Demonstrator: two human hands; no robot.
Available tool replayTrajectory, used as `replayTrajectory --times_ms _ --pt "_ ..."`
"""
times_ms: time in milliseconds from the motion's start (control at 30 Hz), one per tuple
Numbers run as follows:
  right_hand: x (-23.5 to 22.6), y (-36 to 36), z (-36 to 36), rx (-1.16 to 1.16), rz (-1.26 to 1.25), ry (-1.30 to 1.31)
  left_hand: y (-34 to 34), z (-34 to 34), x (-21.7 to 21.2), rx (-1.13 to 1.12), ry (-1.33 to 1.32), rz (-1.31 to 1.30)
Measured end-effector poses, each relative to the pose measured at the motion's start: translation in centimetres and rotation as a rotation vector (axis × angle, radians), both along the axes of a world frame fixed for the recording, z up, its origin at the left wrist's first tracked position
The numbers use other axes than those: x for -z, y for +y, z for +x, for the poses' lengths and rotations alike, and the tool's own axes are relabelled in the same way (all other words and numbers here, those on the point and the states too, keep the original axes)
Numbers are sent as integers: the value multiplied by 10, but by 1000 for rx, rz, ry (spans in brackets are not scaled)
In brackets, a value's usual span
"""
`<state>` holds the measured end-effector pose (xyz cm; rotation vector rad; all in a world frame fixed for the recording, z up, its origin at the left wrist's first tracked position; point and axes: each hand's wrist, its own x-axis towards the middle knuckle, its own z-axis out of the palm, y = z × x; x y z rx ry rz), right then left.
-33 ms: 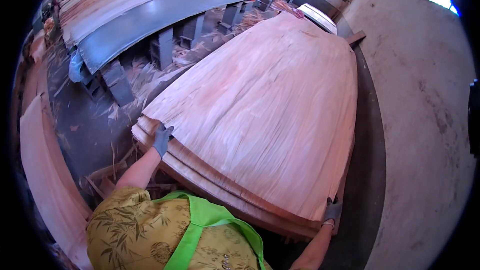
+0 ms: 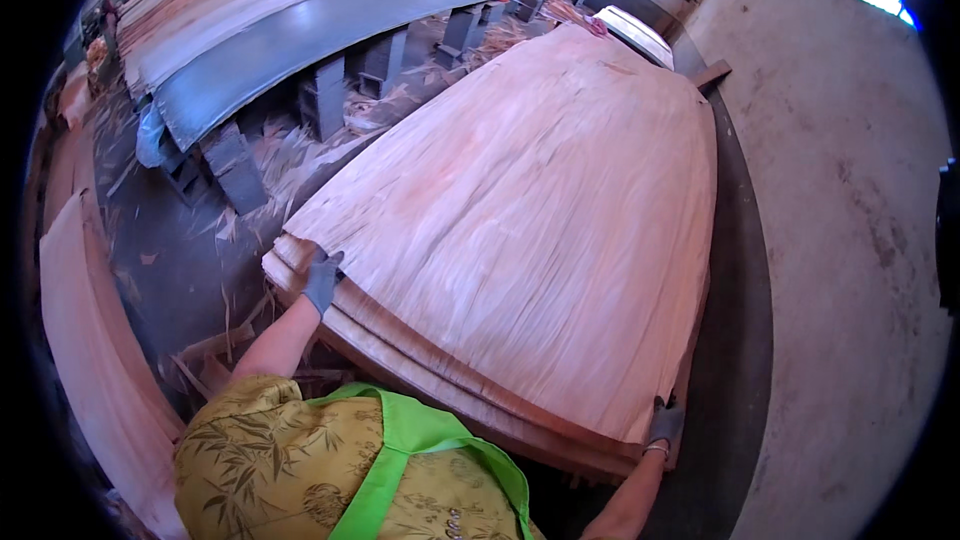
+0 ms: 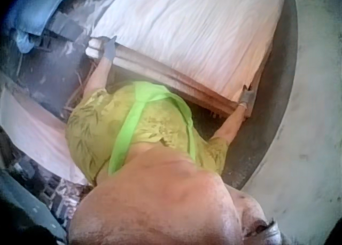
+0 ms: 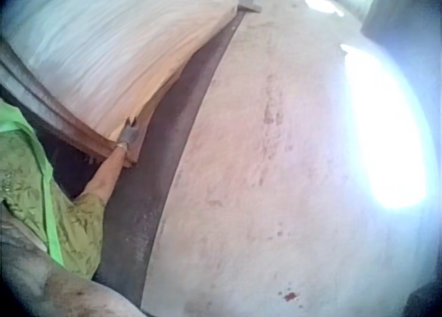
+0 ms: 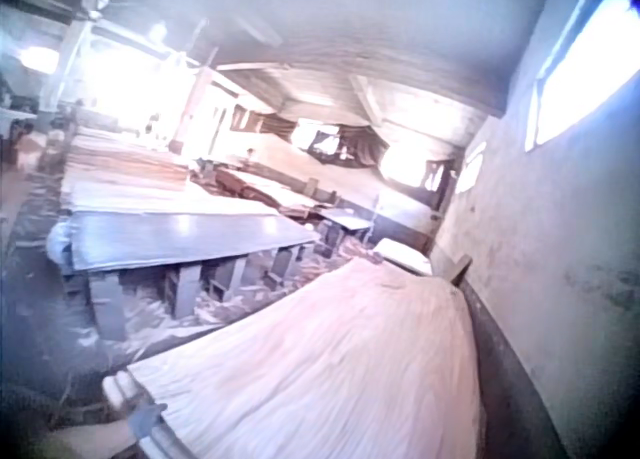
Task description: The person repairs wood veneers by removing tape, cutting out damaged sections, and applying glue and new veneer strips to large panels.
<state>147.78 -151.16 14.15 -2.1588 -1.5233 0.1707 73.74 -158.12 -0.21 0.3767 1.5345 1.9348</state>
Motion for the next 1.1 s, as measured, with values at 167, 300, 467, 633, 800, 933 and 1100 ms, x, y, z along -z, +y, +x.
replayTrajectory --times_ms 167,300,467,633,800,933,1100 --pt "-7 -10 15 56 -54 4 49 -77 22 -58 -594 108" --pt "-5 7 -14 0 -58 161 48 -144 68 -338 48 -331" --pt "5 -2 0 70 -99 42 50 -112 45 -402 229 -262" --pt "32 -26 28 122 -21 177 33 -40 -50 -309 314 -596" --pt "33 -29 13 66 -10 215 -16 -75 -28 -412 345 -475" --pt "68 -52 20 97 -156 112 -71 -99 25 -464 68 -39" --pt "50 -65 55 101 -30 115 -4 -26 1 -505 93 -191"
